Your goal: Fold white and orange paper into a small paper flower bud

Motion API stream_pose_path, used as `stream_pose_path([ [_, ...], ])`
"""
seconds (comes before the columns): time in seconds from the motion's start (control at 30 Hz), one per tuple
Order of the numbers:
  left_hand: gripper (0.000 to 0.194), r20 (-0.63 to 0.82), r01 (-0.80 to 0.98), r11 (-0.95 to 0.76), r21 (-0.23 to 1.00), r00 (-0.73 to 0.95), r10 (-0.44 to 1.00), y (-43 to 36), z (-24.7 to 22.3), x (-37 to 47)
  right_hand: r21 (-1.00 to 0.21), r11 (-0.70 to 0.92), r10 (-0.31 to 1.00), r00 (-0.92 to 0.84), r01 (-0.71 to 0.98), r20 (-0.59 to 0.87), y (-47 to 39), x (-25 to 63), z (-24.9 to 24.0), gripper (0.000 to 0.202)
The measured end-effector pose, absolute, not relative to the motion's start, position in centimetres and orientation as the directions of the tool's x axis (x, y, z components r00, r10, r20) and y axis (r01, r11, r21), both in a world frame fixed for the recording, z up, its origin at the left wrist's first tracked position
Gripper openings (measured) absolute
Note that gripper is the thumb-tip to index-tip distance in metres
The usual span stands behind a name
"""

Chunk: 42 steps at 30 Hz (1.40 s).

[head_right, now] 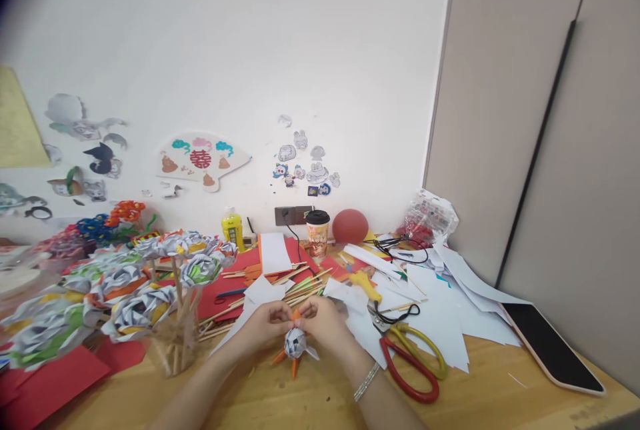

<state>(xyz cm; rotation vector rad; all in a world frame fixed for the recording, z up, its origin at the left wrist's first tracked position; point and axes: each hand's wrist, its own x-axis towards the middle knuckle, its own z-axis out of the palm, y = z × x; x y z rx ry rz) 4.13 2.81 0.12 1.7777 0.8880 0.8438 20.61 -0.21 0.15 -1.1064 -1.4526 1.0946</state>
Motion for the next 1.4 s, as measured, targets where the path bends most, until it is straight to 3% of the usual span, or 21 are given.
stream_pose_path([
  [0.13, 0.029, 0.138, 0.151, -0.247, 0.957, 0.51, 0.849, 2.9, 0.4, 4.0, -0.99, 0.141, 0.986, -0.088, -0.01, 0.141, -0.2, 20.4, 0.6, 0.023],
  [0.4, 0.037, 0.047, 0.122, -0.141, 0.982, 0.571, 0.819, 1.8, 1.4, 3.9, -0.991, 0.112, 0.969, -0.215, -0.069, 0.125, -0.8, 20.8, 1.5, 0.028],
  [0.67, 0.023, 0.096, 0.282, -0.251, 0.926, 0.467, 0.879, 1.4, 2.2, 4.2, -0.972, 0.227, 0.956, -0.202, 0.056, 0.212, -0.3, 20.9, 0.4, 0.012],
  [0.9, 0.018, 0.153, 0.305, -0.311, 0.9, 0.447, 0.881, 1.8, 1.3, 4.3, -0.892, 0.336, 0.938, -0.194, 0.302, 0.288, -0.2, 21.0, 0.3, 0.006],
  [1.1, 0.015, 0.089, 0.299, -0.296, 0.907, 0.551, 0.83, 1.7, 1.5, 3.9, -0.871, 0.342, 0.938, -0.179, 0.353, 0.296, -0.4, 21.2, 0.4, 0.006],
  [1.4, 0.015, 0.1, 0.283, -0.284, 0.916, 0.525, 0.845, 2.2, 0.8, 3.8, -0.839, 0.386, 0.922, -0.194, 0.384, 0.336, -0.9, 20.9, 1.1, 0.006],
])
